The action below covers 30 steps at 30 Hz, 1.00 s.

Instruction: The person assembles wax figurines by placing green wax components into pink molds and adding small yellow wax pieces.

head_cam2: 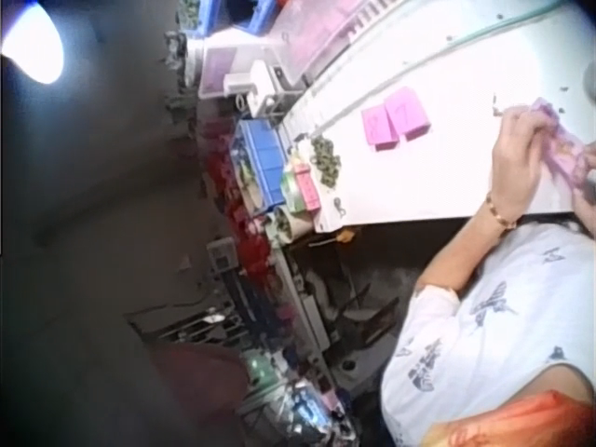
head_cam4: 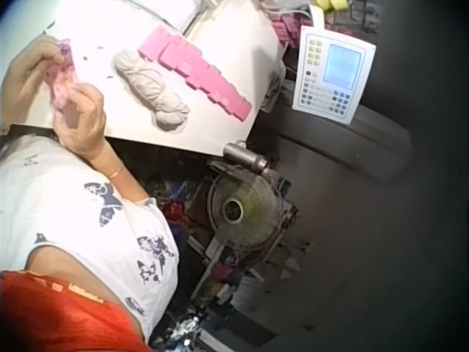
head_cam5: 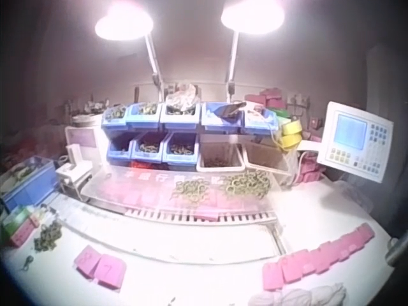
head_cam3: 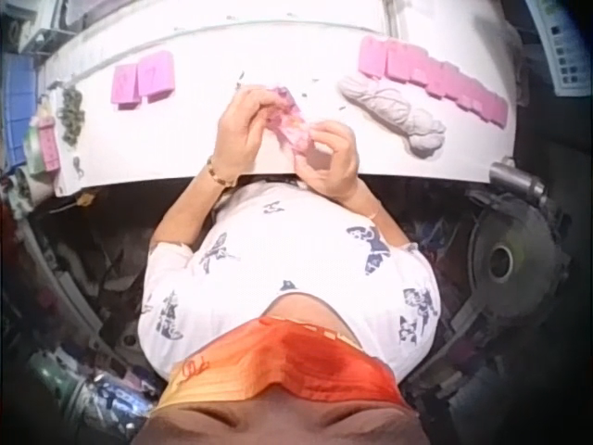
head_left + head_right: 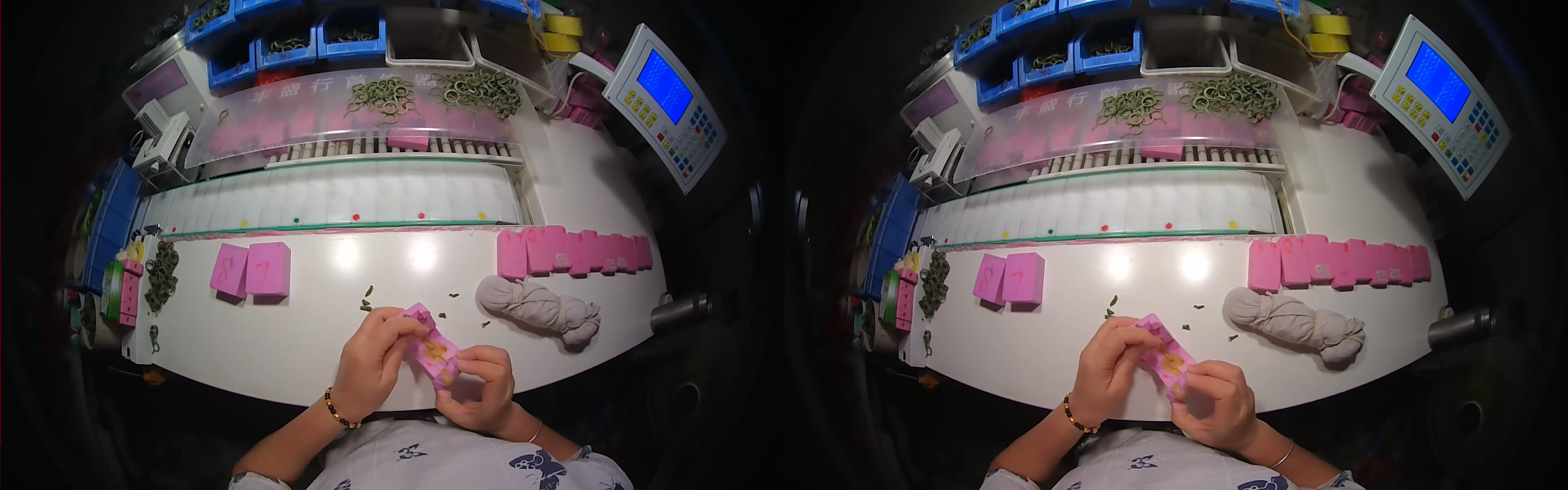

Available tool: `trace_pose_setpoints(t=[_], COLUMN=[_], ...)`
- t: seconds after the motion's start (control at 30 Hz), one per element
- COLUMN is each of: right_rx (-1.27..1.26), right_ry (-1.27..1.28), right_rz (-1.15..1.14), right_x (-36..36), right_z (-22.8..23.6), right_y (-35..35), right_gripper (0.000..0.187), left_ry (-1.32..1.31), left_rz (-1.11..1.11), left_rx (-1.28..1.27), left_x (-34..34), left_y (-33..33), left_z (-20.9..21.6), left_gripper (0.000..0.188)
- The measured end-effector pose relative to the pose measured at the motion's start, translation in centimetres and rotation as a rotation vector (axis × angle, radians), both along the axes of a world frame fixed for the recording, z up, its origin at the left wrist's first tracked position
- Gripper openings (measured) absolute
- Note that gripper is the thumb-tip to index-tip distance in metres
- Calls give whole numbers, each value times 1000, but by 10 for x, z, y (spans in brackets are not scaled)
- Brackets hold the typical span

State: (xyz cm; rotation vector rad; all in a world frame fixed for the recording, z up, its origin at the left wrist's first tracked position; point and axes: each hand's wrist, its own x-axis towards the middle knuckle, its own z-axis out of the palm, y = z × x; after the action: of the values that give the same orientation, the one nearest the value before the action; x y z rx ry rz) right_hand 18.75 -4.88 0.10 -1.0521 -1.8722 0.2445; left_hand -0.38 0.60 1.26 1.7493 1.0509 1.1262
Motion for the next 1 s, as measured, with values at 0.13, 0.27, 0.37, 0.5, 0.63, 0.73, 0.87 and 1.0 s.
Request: trace_pose_setpoints(t=[0.13, 0.27, 0.37, 0.5, 0.63, 0.73, 0.87, 1.0], right_rx=[-82, -240, -284, -329, -373, -425, -410, -468], right_ry=[38, 231, 301, 352, 473, 533, 265, 150], right_rz=[-26, -27, -9, 29, 54, 32, -91, -78], right_x=[8, 3, 4, 5, 7, 11, 8, -6], right_z=[-7, -8, -7, -7, -6, 5, 21, 15], right_y=[-12, -13, -13, -15, -9, 2, 15, 18], right_gripper=[57, 58, 57, 54, 53, 53, 53, 50], left_ry=[-169, -349, -157, 89, 83, 29, 86, 77], left_rz=[-57, 10, -17, -29, -26, -1, 33, 52], left_rx=[-245, -393, -213, -17, 29, 3, 110, 122], left_x=[1, 6, 7, 9, 13, 16, 22, 25], left_y=[-7, -12, -15, -19, -19, -22, -25, -29], left_z=[-3, -7, -1, -1, -9, -10, -13, -22], left_gripper=[22, 22, 32, 61, 65, 59, 61, 63])
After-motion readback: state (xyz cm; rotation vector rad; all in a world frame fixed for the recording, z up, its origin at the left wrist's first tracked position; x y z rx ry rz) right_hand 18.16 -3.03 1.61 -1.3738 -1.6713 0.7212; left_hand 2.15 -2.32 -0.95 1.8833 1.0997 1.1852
